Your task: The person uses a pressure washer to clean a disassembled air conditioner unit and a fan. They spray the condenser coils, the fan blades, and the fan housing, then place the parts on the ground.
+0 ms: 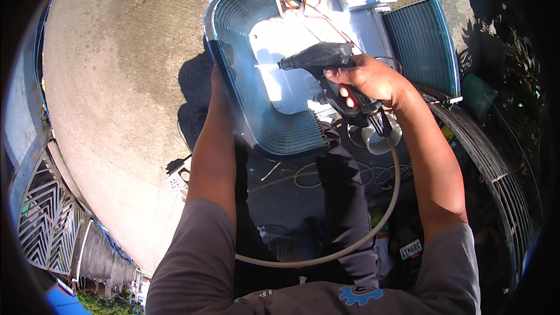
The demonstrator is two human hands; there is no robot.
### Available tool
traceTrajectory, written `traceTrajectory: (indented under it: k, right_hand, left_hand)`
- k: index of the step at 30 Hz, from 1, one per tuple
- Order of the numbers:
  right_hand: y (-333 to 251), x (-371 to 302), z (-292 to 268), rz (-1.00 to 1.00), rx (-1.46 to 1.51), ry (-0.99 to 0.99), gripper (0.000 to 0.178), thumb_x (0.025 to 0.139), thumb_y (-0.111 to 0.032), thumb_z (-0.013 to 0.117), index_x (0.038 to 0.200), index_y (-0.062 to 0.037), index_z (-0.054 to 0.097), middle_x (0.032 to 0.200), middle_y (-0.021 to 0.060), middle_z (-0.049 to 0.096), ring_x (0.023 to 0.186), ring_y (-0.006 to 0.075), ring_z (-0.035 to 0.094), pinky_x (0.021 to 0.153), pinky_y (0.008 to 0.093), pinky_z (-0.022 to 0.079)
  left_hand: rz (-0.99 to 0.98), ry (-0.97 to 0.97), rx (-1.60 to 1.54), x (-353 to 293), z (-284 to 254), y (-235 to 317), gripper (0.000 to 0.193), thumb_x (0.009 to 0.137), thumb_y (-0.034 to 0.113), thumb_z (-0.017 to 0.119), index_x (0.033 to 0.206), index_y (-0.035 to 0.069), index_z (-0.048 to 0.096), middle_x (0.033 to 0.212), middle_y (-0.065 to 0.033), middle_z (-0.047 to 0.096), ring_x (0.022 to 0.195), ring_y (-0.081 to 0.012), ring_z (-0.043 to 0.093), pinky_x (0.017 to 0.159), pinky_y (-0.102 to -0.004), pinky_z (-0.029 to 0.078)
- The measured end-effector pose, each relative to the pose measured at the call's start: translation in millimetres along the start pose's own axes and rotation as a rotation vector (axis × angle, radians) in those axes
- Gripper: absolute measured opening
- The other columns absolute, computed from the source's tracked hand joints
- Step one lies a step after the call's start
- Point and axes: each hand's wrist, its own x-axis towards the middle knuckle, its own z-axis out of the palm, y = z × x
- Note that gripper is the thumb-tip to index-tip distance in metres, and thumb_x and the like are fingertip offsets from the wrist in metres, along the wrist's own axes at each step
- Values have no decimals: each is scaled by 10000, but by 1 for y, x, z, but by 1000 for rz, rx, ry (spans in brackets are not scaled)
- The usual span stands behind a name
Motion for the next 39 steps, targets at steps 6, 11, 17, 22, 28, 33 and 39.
traceTrajectory:
  k: [6,11,17,22,28,33,39]
  right_hand:
    - [-1,33,-1,8,-22,-69,319,1037,-302,755,925,-4,735,686,36,652,537,142,637,488,309,521]
    - [4,39,1,29,28,-130,264,1055,-265,735,983,-12,717,701,21,640,542,125,631,480,295,511]
    - [12,22,3,48,43,-21,275,1042,-273,751,989,-4,733,707,21,651,557,114,629,511,287,517]
    - [13,13,11,-57,-130,-103,340,1031,-320,765,962,10,731,731,42,673,579,130,645,539,312,527]
    - [35,-39,12,22,-129,-108,380,1011,-338,785,964,35,733,700,52,685,592,148,684,567,319,539]
    - [47,-64,-1,54,-127,-50,391,1013,-364,788,985,18,712,717,45,690,598,146,687,571,309,539]
    - [50,-60,8,55,-152,-93,369,1021,-352,781,976,8,711,736,42,691,590,138,679,562,299,542]
  left_hand:
    - [-166,-9,-92,-41,-31,-87,743,1080,642,469,1507,44,578,1396,-173,697,1260,-334,675,1089,-509,533]
    - [-194,-44,-138,-51,-41,-109,743,1079,649,467,1512,55,572,1419,-166,681,1283,-336,657,1100,-520,520]
    - [-184,-96,-181,-51,-42,-121,742,1078,657,463,1519,69,566,1448,-159,661,1309,-339,637,1113,-534,504]
    - [-208,-120,-207,-62,-46,-139,742,1077,664,460,1524,80,561,1471,-152,645,1331,-341,619,1124,-545,491]
    - [-184,-190,-269,-57,-38,-157,742,1076,672,457,1530,94,554,1500,-145,625,1358,-344,598,1137,-558,475]
    - [-159,-239,-326,-53,-38,-171,742,1075,679,454,1535,105,549,1523,-138,609,1380,-346,581,1148,-569,461]
    - [-128,-284,-417,-55,-42,-195,742,1074,688,451,1541,119,543,1552,-131,589,1407,-349,560,1161,-583,445]
